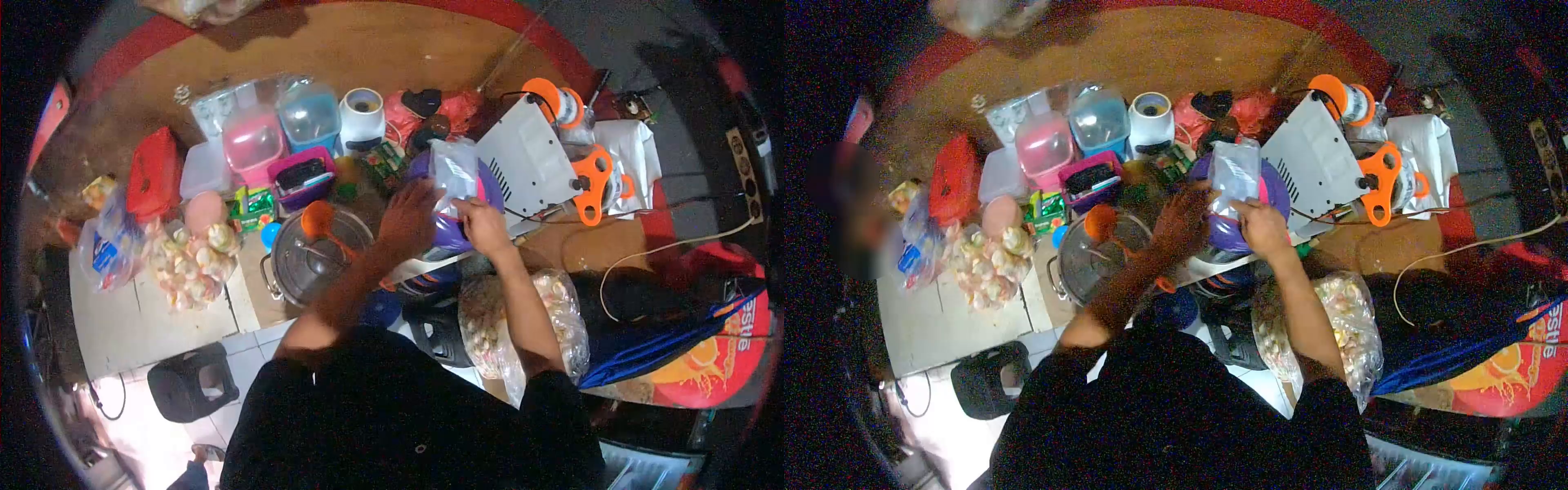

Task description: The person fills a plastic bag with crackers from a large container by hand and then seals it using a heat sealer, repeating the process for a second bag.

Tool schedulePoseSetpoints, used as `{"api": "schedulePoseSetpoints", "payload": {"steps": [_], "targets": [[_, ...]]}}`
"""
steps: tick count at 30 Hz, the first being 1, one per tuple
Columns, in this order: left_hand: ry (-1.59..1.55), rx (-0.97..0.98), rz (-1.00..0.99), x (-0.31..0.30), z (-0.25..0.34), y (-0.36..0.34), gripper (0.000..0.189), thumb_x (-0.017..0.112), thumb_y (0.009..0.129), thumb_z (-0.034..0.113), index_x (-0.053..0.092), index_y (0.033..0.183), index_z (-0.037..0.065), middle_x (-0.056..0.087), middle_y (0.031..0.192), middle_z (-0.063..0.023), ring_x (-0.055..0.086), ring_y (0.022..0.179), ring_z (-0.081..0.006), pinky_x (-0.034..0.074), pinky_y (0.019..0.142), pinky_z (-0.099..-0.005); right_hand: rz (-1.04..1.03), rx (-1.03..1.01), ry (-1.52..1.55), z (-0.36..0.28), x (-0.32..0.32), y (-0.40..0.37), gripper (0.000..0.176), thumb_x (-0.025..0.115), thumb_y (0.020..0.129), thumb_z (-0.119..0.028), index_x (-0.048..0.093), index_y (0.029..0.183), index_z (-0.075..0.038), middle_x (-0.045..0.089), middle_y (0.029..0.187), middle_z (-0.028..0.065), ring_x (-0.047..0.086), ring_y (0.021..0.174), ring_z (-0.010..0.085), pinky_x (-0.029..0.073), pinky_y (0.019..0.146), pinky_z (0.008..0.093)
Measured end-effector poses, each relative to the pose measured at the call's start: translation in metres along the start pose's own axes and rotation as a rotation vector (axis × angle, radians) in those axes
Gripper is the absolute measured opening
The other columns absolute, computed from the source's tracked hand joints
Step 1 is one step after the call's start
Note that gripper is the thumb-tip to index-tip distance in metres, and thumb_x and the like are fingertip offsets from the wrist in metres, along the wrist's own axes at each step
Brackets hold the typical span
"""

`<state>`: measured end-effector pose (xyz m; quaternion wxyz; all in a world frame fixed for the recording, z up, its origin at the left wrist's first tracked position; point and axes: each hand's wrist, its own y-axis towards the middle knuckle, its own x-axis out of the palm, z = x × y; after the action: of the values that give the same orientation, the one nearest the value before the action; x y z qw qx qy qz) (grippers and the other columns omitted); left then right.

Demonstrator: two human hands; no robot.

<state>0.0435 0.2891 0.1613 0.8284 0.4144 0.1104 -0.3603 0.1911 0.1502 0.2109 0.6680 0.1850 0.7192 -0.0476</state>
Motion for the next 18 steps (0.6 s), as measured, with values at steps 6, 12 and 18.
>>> {"api": "schedulePoseSetpoints", "payload": {"steps": [6,12,18], "targets": [[0.217,0.206,-0.039,0.032,-0.028,0.009,0.035,0.055,0.076,0.011,0.061,0.109,0.006,0.053,0.120,-0.0154,0.042,0.123,-0.0387,0.039,0.095,-0.0494,-0.052,0.306,-0.132,-0.006,0.023,0.014,0.026,0.052,0.090,-0.023,0.065,0.111,-0.016,0.068,0.082,0.0159,0.066,0.076,0.0362,0.053,0.065,0.0473],[0.089,0.128,-0.113,0.025,-0.024,0.017,0.048,0.055,0.072,0.007,0.052,0.120,0.004,0.055,0.120,-0.0155,0.044,0.122,-0.0373,0.038,0.095,-0.0495,-0.007,0.392,0.106,-0.012,0.031,0.026,0.028,0.059,0.088,-0.031,0.068,0.107,-0.013,0.066,0.086,0.0229,0.064,0.077,0.0416,0.052,0.067,0.0472],[0.113,0.074,-0.190,0.007,-0.014,0.025,0.065,0.065,0.064,0.012,0.048,0.127,0.008,0.055,0.120,-0.0154,0.044,0.122,-0.0366,0.035,0.100,-0.0495,0.097,0.483,0.336,-0.014,0.020,0.021,0.015,0.062,0.084,-0.017,0.069,0.087,-0.004,0.067,0.084,0.0213,0.066,0.076,0.0369,0.051,0.067,0.0427]]}}
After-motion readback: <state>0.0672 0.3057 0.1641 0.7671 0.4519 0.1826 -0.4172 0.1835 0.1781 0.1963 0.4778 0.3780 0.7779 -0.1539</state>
